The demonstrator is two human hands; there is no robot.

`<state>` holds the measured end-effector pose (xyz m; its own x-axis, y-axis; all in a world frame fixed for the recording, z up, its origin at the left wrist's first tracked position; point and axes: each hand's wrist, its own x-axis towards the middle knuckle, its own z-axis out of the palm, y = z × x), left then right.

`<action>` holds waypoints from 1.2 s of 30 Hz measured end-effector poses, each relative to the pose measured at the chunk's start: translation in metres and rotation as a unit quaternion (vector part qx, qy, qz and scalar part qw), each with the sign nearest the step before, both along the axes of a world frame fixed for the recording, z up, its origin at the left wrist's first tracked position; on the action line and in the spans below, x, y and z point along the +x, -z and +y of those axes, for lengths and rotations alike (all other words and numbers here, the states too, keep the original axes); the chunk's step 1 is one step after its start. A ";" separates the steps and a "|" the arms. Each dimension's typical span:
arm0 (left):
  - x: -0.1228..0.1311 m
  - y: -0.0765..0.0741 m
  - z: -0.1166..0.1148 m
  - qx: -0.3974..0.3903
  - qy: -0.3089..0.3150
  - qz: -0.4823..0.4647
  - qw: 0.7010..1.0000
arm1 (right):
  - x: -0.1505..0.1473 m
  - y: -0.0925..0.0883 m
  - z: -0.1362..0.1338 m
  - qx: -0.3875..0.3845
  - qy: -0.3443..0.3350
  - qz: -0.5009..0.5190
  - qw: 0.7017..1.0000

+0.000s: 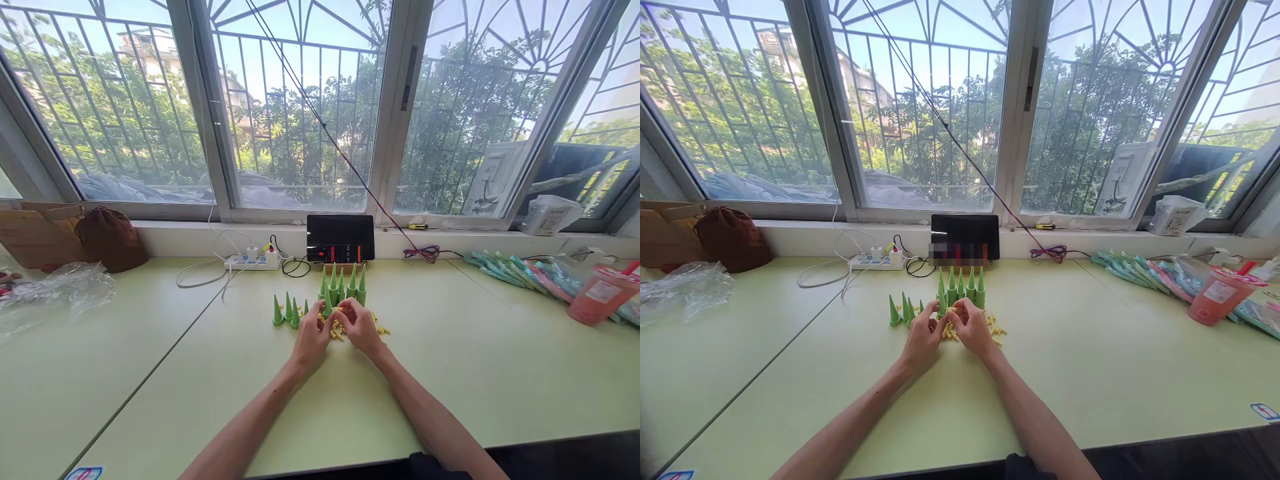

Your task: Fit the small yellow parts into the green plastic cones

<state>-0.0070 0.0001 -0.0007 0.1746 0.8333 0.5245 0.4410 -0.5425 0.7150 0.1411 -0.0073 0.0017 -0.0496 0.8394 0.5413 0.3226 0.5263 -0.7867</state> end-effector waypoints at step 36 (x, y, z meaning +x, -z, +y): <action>-0.002 0.006 0.003 0.063 -0.020 0.036 0.997 | 0.003 0.002 0.003 0.005 0.037 -0.026 0.999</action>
<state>-0.0087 0.0033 -0.0065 0.1827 0.7686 0.6132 0.5118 -0.6068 0.6081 0.1438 -0.0038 -0.0007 -0.0162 0.8360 0.5484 0.4019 0.5077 -0.7621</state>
